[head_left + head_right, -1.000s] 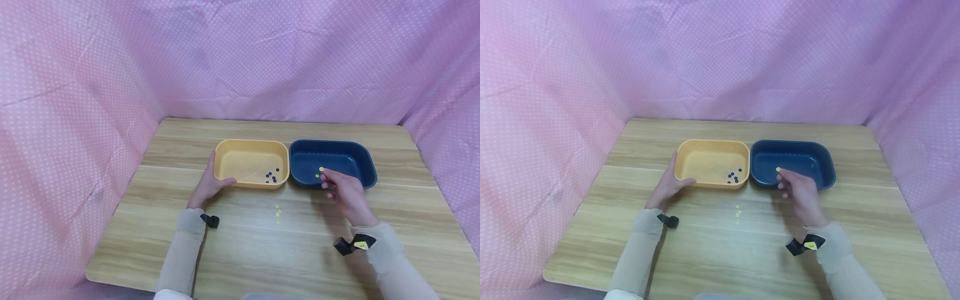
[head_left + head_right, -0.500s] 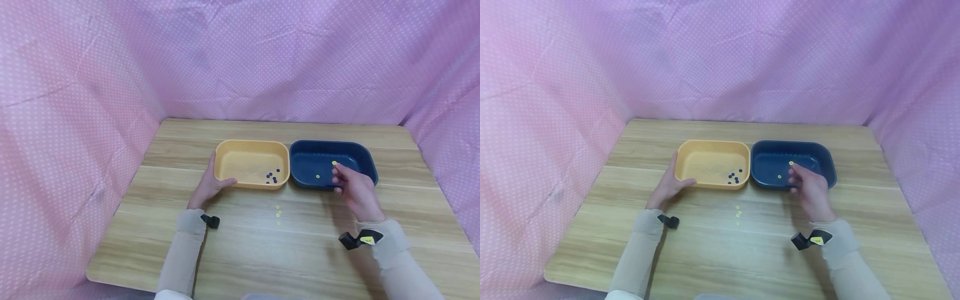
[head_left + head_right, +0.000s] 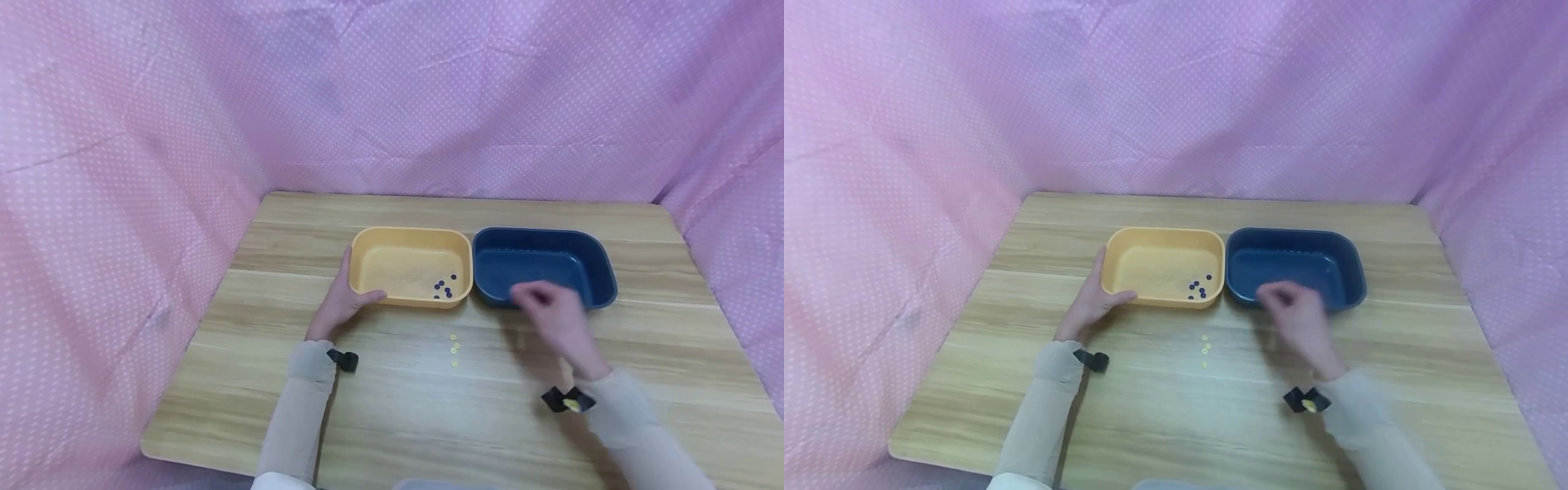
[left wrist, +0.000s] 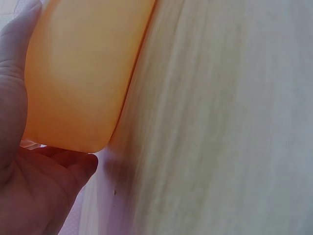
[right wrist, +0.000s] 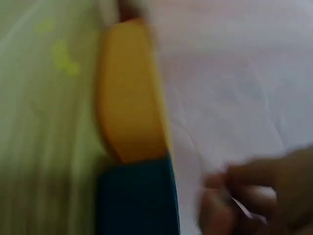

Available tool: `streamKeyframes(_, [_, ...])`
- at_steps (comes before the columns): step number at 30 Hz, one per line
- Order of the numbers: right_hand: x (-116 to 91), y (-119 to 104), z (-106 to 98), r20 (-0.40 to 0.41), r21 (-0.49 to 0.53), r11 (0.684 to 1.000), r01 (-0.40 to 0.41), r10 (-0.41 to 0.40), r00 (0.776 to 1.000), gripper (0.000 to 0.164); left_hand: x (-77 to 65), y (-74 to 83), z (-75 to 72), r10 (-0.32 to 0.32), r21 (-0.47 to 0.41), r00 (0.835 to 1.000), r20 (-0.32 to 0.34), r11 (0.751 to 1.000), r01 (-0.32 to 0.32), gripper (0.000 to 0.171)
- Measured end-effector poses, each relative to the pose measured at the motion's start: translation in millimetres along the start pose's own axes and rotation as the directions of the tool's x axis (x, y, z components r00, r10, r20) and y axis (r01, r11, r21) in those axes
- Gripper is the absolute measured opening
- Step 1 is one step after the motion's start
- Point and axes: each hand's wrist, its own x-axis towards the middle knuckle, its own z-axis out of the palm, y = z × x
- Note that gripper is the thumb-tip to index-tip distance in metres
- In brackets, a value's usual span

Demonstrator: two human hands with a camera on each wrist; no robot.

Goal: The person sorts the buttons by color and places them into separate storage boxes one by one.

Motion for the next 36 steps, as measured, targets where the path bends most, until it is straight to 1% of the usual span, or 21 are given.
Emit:
streamKeyframes(1, [-3, -1, 13, 0.033, -0.194, 0.973, 0.122, -0.118, 0.992, 0.029, -0.1, 0.6, -0.2, -0.001, -0.005, 1.0, 0.0, 1.0, 0.001, 0.133])
streamKeyframes(2, [-4, -1, 27, 0.088, -0.335, 0.912, 0.236, -0.219, 0.972, 0.026, -0.2, 1.0, -0.3, -0.002, -0.007, 1.0, -0.001, 1.0, 0.002, 0.133])
streamKeyframes(3, [-6, 0, 40, 0.155, -0.411, 0.845, 0.341, -0.304, 0.94, 0.022, -0.3, 1.1, -0.1, -0.001, -0.007, 1.0, -0.003, 1.0, 0.001, 0.133])
streamKeyframes(5, [-8, 1, 62, 0.275, -0.502, 0.719, 0.481, -0.394, 0.877, 0.02, -0.3, 0.7, 1.2, 0.0, -0.011, 1.0, -0.001, 1.0, 0.0, 0.133])
streamKeyframes(8, [-9, 2, 83, 0.378, -0.59, 0.55, 0.591, -0.46, 0.804, 0.019, -0.8, -1.2, 3.3, -0.005, 0.002, 1.0, 0.005, 1.0, 0.005, 0.133])
streamKeyframes(9, [-9, 2, 88, 0.397, -0.612, 0.501, 0.611, -0.474, 0.786, 0.019, -1.1, -1.9, 3.7, -0.006, 0.003, 1.0, 0.007, 1.0, 0.006, 0.133])
streamKeyframes(11, [-9, 2, 94, 0.425, -0.653, 0.419, 0.631, -0.486, 0.763, 0.02, -1.4, -3.4, 4.4, -0.006, 0.001, 1.0, 0.008, 1.0, 0.006, 0.133])
streamKeyframes(12, [-9, 2, 95, 0.431, -0.664, 0.396, 0.634, -0.489, 0.758, 0.019, -1.3, -3.8, 4.6, -0.003, -0.001, 1.0, 0.007, 1.0, 0.003, 0.133])
streamKeyframes(14, [-8, 1, 97, 0.435, -0.676, 0.381, 0.631, -0.485, 0.759, 0.016, -1.1, -3.5, 4.6, 0.006, -0.009, 1.0, 0.004, 1.0, -0.005, 0.133])
streamKeyframes(19, [-6, 2, 97, 0.436, -0.678, 0.399, 0.618, -0.459, 0.774, 0.012, -0.2, -1.3, 3.1, 0.004, 0.006, 1.0, -0.002, 1.0, -0.004, 0.134])
streamKeyframes(21, [-6, 3, 97, 0.457, -0.683, 0.375, 0.627, -0.45, 0.767, 0.011, -0.1, -0.5, 2.3, 0.0, 0.011, 1.0, 0.002, 1.0, 0.0, 0.134])
streamKeyframes(23, [-7, 2, 98, 0.49, -0.696, 0.319, 0.643, -0.444, 0.75, 0.011, -0.6, 0.7, 1.7, -0.004, 0.008, 1.0, 0.003, 1.0, 0.004, 0.135])
streamKeyframes(24, [-8, 1, 99, 0.511, -0.706, 0.28, 0.651, -0.436, 0.741, 0.011, -0.7, 1.1, 1.5, -0.006, 0.008, 1.0, 0.006, 1.0, 0.006, 0.135])
streamKeyframes(26, [-9, -3, 101, 0.55, -0.726, 0.183, 0.662, -0.422, 0.72, 0.01, -1.1, 1.6, 0.9, -0.007, 0.005, 1.0, 0.007, 1.0, 0.007, 0.135])
streamKeyframes(28, [-11, -9, 104, 0.579, -0.742, 0.097, 0.663, -0.404, 0.708, 0.009, -1.5, 2.0, 0.5, -0.01, 0.006, 1.0, 0.005, 1.0, 0.009, 0.135])
streamKeyframes(29, [-12, -11, 106, 0.59, -0.749, 0.063, 0.66, -0.39, 0.707, 0.01, -1.4, 1.9, 0.5, -0.008, 0.007, 1.0, 0.005, 1.0, 0.008, 0.134])
streamKeyframes(31, [-13, -15, 110, 0.599, -0.759, 0.023, 0.65, -0.367, 0.712, 0.01, -1.5, 1.8, 0.8, -0.003, 0.007, 1.0, 0.002, 1.0, 0.003, 0.134])
streamKeyframes(33, [-13, -18, 113, 0.6, -0.765, 0.015, 0.644, -0.347, 0.721, 0.011, -1.4, 1.4, 1.5, 0.005, 0.011, 1.0, -0.003, 1.0, -0.005, 0.133])
streamKeyframes(34, [-12, -19, 114, 0.598, -0.766, 0.026, 0.642, -0.335, 0.728, 0.012, -1.4, 1.1, 2.1, 0.008, 0.011, 1.0, -0.006, 1.0, -0.008, 0.133])
streamKeyframes(35, [-12, -19, 114, 0.588, -0.77, 0.058, 0.636, -0.325, 0.741, 0.012, -1.6, 0.8, 2.5, 0.01, 0.017, 1.0, -0.007, 1.0, -0.01, 0.132])
streamKeyframes(36, [-11, -18, 113, 0.576, -0.769, 0.101, 0.631, -0.318, 0.753, 0.011, -1.9, 0.4, 2.9, 0.011, 0.017, 1.0, -0.007, 1.0, -0.011, 0.131])
